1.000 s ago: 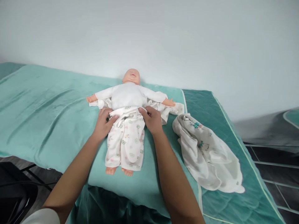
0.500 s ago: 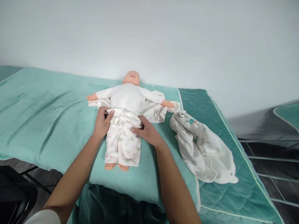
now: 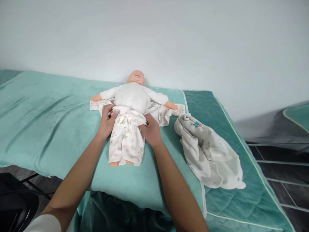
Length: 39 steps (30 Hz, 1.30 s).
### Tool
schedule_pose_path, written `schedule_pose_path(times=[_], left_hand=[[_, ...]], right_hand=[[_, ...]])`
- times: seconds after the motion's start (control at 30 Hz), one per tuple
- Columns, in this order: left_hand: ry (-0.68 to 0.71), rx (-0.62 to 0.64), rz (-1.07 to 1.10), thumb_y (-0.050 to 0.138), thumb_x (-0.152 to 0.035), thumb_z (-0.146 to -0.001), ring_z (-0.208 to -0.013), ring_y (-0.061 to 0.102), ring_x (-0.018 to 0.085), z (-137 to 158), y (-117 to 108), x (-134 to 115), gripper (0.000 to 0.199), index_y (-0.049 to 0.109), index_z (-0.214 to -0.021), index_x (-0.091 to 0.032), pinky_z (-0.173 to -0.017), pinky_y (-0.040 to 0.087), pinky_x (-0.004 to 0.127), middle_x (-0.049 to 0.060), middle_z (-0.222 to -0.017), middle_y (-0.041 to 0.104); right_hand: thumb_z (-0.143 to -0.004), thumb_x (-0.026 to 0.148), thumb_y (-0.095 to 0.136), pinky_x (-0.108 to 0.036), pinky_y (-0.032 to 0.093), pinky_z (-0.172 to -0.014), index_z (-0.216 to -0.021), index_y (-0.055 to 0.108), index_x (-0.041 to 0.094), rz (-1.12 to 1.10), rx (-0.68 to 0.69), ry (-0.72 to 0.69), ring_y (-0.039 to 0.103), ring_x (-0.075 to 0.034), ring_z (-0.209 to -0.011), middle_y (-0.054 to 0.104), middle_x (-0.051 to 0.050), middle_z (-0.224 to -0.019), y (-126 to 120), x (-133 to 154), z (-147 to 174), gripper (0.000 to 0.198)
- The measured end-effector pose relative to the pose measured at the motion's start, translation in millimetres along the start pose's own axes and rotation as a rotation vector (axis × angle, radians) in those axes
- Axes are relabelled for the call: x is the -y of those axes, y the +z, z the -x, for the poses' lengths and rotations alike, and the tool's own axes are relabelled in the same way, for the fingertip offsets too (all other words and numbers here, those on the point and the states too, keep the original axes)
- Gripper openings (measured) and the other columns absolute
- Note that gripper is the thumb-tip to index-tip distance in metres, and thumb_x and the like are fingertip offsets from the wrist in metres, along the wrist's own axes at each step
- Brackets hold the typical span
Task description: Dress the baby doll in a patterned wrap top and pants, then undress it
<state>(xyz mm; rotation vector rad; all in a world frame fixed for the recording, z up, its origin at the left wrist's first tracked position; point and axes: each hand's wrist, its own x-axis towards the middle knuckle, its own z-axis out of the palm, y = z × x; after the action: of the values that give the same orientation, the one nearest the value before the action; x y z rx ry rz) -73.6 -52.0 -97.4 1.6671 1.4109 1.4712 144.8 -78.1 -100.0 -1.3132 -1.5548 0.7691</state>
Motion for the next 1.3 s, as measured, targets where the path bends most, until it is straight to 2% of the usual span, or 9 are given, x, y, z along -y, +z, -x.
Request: schedule_pose_path(times=[0.2, 0.47, 0.67, 0.83, 0.93, 1.03, 1.13, 1.2, 1.3], left_hand=[[0.045, 0.013, -0.058, 0.058, -0.038, -0.093, -0.114, 0.053, 0.019, 1.2, -2.2, 1.3, 0.016, 0.057, -0.100, -0.024, -0.087, 0.047, 0.031, 0.007, -0.120, 0.052], [0.060, 0.175, -0.177, 0.064, -0.044, -0.091, -0.128, 0.049, 0.025, 67.8, -29.4, -15.9, 0.024, 0.058, -0.092, -0.021, -0.111, 0.040, 0.041, 0.010, -0.130, 0.048], [0.042, 0.199, -0.235, 0.069, -0.048, -0.086, -0.130, 0.048, 0.026, 74.0, -28.4, -15.7, 0.034, 0.054, -0.103, -0.022, -0.113, 0.040, 0.043, 0.011, -0.134, 0.047], [0.089, 0.171, -0.243, 0.067, -0.045, -0.088, -0.129, 0.049, 0.025, 71.3, -26.4, -10.7, 0.031, 0.055, -0.104, -0.022, -0.112, 0.040, 0.042, 0.011, -0.133, 0.049], [0.122, 0.162, -0.243, 0.066, -0.043, -0.089, -0.128, 0.050, 0.025, 72.9, -27.3, -8.5, 0.029, 0.055, -0.104, -0.022, -0.111, 0.041, 0.042, 0.012, -0.132, 0.050], [0.141, 0.147, -0.235, 0.065, -0.041, -0.090, -0.126, 0.051, 0.024, 73.3, -28.4, -8.5, 0.026, 0.055, -0.104, -0.022, -0.110, 0.042, 0.042, 0.011, -0.130, 0.052], [0.126, 0.134, -0.212, 0.067, -0.039, -0.089, -0.125, 0.053, 0.024, 72.4, -29.1, -10.3, 0.023, 0.057, -0.101, -0.022, -0.110, 0.042, 0.041, 0.011, -0.129, 0.053], [0.120, 0.131, -0.196, 0.067, -0.037, -0.088, -0.125, 0.053, 0.024, 73.0, -29.5, -12.0, 0.021, 0.058, -0.098, -0.021, -0.110, 0.042, 0.041, 0.011, -0.129, 0.053], [0.114, 0.144, -0.187, 0.066, -0.037, -0.089, -0.127, 0.052, 0.024, 80.4, -32.4, -15.7, 0.018, 0.060, -0.093, -0.021, -0.112, 0.040, 0.041, 0.011, -0.130, 0.052]], right_hand=[[-0.077, 0.024, 0.055, -0.029, 0.032, -0.065, -0.077, 0.053, 0.022, 0.119, -0.058, -0.078, 0.042, -0.015, -0.069, 0.048, 0.005, -0.073, 3.1, -3.9, 0.1, 0.003], [-0.081, 0.021, 0.048, -0.031, 0.038, -0.073, -0.079, 0.055, 0.023, 0.137, -0.105, -0.145, 0.052, -0.018, -0.077, 0.058, 0.001, -0.079, 3.7, -3.0, 1.0, 0.008], [-0.082, 0.023, 0.048, -0.031, 0.038, -0.068, -0.083, 0.058, 0.024, 0.204, -0.099, -0.089, 0.052, -0.019, -0.072, 0.059, 0.001, -0.074, 2.9, 3.1, 10.1, 0.010], [-0.082, 0.024, 0.050, -0.030, 0.032, -0.060, -0.076, 0.052, 0.024, 0.200, -0.077, 0.020, 0.045, -0.017, -0.061, 0.049, 0.004, -0.062, 5.5, 12.9, 51.1, 0.006], [-0.086, 0.032, 0.054, -0.030, 0.034, -0.059, -0.076, 0.052, 0.023, 0.114, -0.011, 0.076, 0.044, -0.016, -0.060, 0.050, 0.004, -0.063, 5.3, 19.1, 81.0, 0.014], [-0.087, 0.044, 0.061, -0.032, 0.045, -0.069, -0.100, 0.058, 0.022, 0.020, 0.086, 0.055, 0.056, -0.020, -0.076, 0.063, -0.001, -0.086, 1.1, 23.7, 102.0, 0.026], [-0.070, 0.053, 0.082, -0.043, 0.048, -0.093, -0.128, 0.050, 0.022, 0.029, 0.203, -0.052, 0.058, -0.030, -0.110, 0.061, -0.010, -0.122, -2.2, 25.3, 113.9, 0.073], [-0.058, 0.053, 0.091, -0.050, 0.044, -0.101, -0.134, 0.044, 0.023, 0.103, 0.225, -0.110, 0.054, -0.036, -0.120, 0.055, -0.013, -0.131, -1.0, 25.2, 118.8, 0.094], [-0.058, 0.051, 0.091, -0.054, 0.044, -0.101, -0.132, 0.044, 0.023, 0.206, 0.172, -0.146, 0.055, -0.037, -0.118, 0.057, -0.014, -0.126, 4.1, 25.7, 123.4, 0.092]])
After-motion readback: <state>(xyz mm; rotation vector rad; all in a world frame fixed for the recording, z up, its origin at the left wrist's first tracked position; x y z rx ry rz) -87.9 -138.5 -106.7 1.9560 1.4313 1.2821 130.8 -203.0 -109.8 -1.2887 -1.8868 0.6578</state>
